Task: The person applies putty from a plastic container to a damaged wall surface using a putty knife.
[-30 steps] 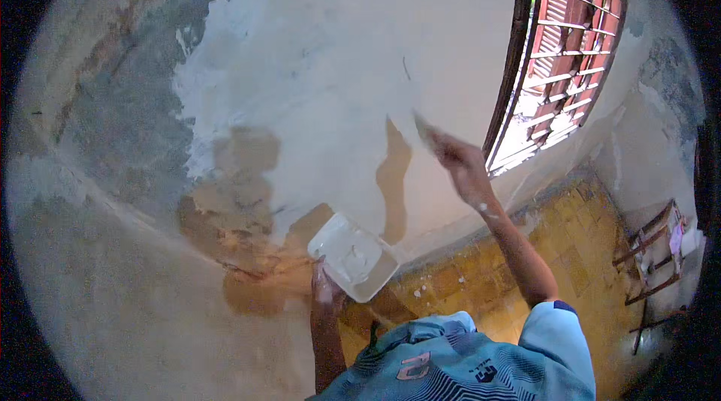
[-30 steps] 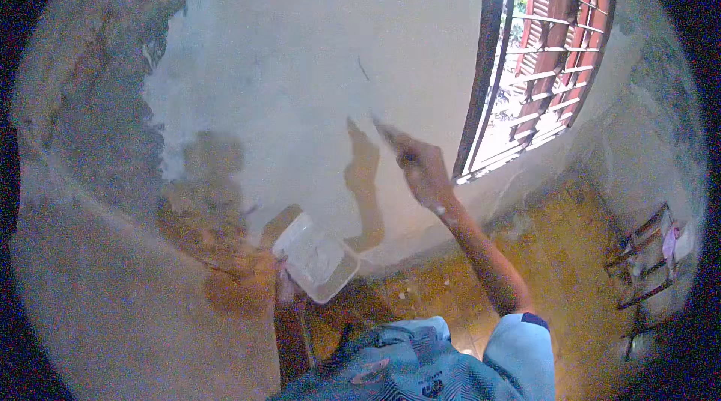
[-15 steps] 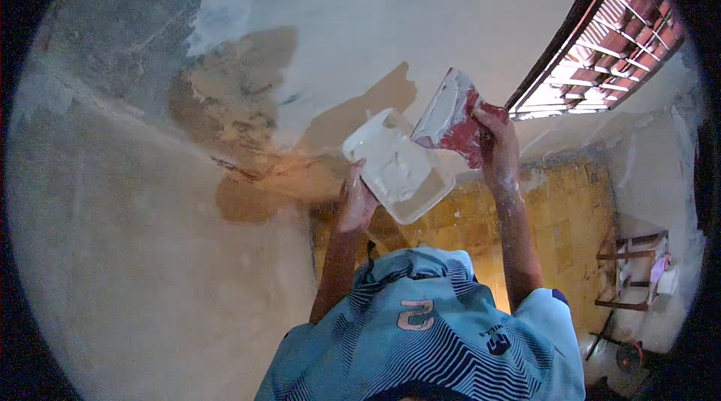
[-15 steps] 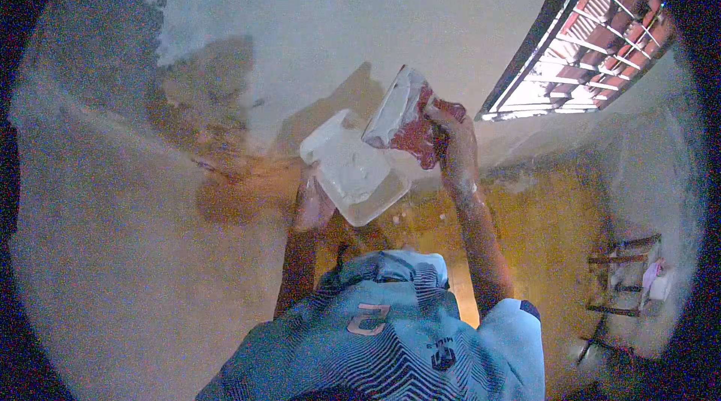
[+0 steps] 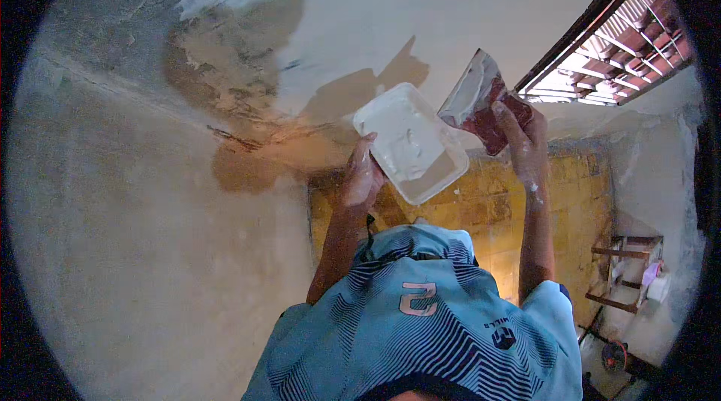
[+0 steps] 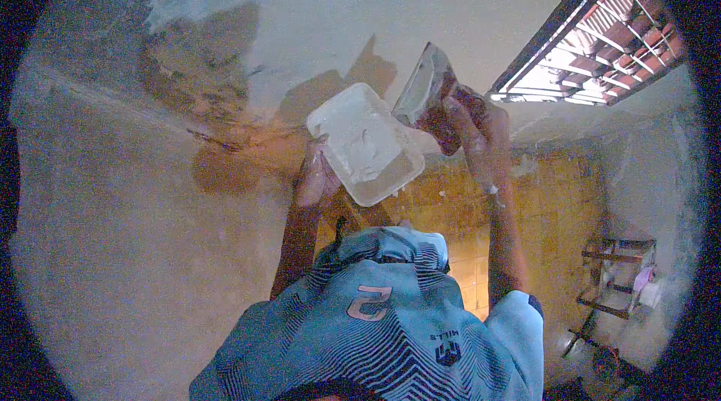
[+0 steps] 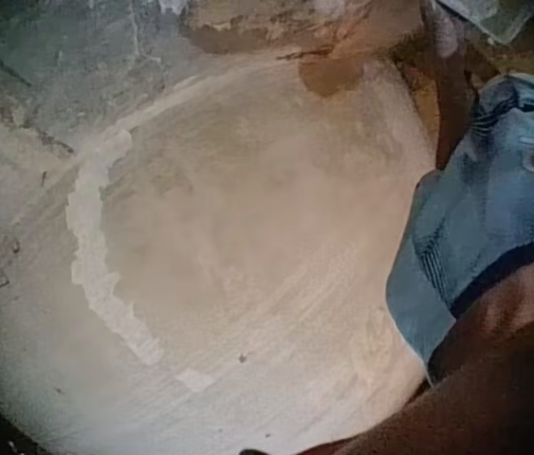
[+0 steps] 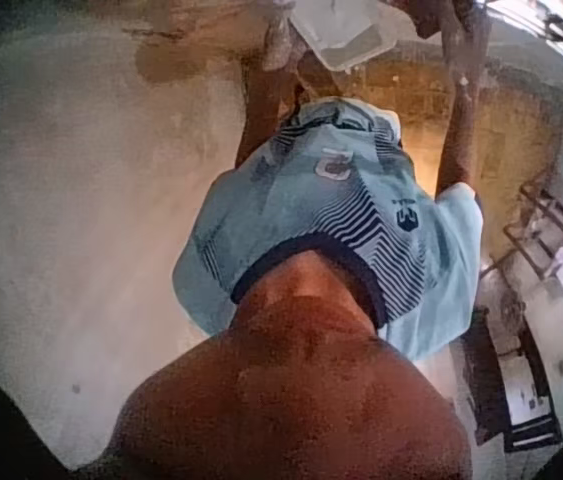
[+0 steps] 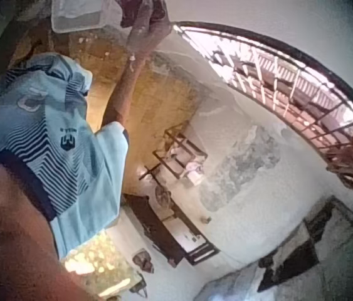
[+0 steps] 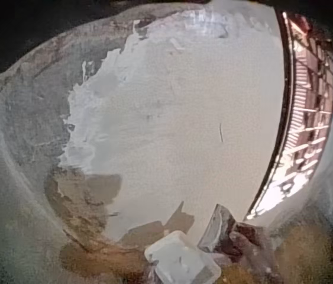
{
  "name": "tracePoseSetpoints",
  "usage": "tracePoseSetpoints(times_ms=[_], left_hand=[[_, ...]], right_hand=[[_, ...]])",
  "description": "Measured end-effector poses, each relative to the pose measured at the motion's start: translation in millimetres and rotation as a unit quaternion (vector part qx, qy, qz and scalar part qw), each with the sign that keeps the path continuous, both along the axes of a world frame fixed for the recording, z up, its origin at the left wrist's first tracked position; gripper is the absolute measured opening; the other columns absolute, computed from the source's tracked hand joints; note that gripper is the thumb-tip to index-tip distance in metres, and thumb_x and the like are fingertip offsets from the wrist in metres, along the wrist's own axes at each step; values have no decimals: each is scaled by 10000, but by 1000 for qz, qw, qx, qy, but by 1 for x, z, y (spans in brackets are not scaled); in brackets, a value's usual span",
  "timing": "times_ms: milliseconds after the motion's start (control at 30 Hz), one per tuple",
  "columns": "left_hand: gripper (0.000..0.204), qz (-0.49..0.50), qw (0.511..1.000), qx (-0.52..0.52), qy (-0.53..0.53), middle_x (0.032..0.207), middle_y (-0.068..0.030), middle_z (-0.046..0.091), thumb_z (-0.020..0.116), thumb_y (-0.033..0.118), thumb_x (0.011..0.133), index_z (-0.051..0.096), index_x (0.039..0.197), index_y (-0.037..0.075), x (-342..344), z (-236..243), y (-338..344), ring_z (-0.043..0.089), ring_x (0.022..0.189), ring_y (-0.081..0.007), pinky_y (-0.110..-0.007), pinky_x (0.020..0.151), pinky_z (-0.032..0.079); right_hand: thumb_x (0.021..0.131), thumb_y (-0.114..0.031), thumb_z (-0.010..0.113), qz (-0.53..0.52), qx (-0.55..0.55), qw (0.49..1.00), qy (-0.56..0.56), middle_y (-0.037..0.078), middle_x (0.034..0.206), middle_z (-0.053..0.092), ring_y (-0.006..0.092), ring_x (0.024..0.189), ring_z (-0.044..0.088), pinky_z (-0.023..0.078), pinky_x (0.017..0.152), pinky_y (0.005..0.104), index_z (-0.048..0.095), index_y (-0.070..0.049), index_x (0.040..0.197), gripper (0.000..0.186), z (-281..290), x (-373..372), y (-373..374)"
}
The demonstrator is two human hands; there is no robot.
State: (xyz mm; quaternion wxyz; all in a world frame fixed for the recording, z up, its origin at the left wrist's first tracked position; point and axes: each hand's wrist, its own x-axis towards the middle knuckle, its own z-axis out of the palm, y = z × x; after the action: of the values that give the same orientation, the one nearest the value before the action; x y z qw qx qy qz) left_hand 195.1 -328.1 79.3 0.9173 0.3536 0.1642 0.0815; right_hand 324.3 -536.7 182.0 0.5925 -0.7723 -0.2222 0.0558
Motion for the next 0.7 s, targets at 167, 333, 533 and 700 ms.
tracePoseSetpoints(times_ms=[167,333,533,700], left_hand=[[579,-6,1000,-14,-4,1362,-150,472,432,382,968,316,1397,11,1,4,2,512,1229,-258,-414,1041,420],[537,28,1000,1,0,1320,-142,513,432,370,969,342,1379,34,2,-11,2,537,1203,-257,-438,961,489],[519,-13,999,31,13,1310,-124,512,446,366,959,358,1360,49,4,-2,-3,582,1139,-241,-435,899,527],[521,-37,990,122,58,1296,-112,517,469,370,945,363,1365,80,3,8,-14,572,1150,-232,-414,932,500]], right_hand=[[913,-229,617,-32,54,996,61,45,779,668,101,618,604,486,561,264,647,32,972,269,13,-5,-8],[907,-197,617,-25,94,986,135,63,759,677,128,532,601,478,477,290,653,32,969,240,5,-35,5],[911,-145,587,-72,-66,992,-83,120,753,681,95,678,607,501,604,279,646,64,995,233,5,-48,34],[911,-142,590,-56,-61,993,-87,113,759,682,76,676,598,498,597,267,639,74,1014,244,-4,-27,47]])
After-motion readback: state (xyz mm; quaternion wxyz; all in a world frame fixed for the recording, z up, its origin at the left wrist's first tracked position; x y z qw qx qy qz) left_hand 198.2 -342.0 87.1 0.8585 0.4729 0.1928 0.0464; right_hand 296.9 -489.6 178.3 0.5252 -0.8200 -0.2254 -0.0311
